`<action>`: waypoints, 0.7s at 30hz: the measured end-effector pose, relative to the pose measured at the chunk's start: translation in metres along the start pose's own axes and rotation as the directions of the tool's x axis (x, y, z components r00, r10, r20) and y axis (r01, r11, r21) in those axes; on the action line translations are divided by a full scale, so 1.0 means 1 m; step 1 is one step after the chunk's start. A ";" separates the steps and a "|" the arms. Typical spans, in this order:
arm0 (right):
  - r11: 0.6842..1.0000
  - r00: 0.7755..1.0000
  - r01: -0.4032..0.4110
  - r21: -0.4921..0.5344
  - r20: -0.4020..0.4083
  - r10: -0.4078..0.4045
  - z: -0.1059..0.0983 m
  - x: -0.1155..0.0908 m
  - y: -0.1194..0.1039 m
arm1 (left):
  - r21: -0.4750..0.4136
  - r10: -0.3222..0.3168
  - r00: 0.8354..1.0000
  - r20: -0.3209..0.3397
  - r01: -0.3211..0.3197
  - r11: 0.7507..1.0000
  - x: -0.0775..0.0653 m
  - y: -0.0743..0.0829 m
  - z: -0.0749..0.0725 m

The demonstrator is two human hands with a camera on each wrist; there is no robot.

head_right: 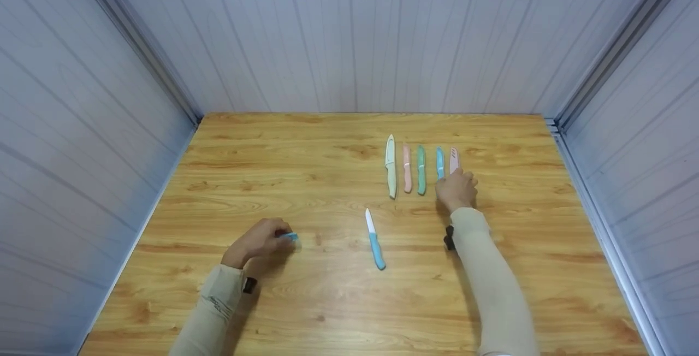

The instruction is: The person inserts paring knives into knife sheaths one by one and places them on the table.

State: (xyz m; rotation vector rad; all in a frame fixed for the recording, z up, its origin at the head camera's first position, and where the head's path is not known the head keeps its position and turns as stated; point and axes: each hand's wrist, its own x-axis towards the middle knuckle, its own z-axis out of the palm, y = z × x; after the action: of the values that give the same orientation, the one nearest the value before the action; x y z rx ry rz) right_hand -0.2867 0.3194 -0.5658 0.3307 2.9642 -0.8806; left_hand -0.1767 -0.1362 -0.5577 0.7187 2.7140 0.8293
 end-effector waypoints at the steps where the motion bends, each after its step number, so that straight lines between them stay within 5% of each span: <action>1: 1.000 1.000 0.017 -0.005 -0.006 -0.017 0.001 -0.002 -0.004 | 0.001 -0.001 1.000 -0.006 0.001 1.000 0.001 0.001 -0.001; 8: 0.982 0.982 0.187 -0.030 0.027 -0.186 0.016 -0.027 -0.031 | -0.023 0.002 1.000 -0.027 -0.003 1.000 0.005 0.009 -0.007; 21: 0.943 0.932 0.334 0.006 0.151 -0.331 0.046 -0.078 -0.064 | -0.152 -0.054 0.999 -0.010 0.052 0.987 0.014 0.015 -0.012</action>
State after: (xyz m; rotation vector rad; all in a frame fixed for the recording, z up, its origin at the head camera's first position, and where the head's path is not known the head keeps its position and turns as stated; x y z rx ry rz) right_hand -0.2259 0.2266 -0.5631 -0.2389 2.9287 -0.8558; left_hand -0.1869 -0.1234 -0.5405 0.6081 2.6340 1.0185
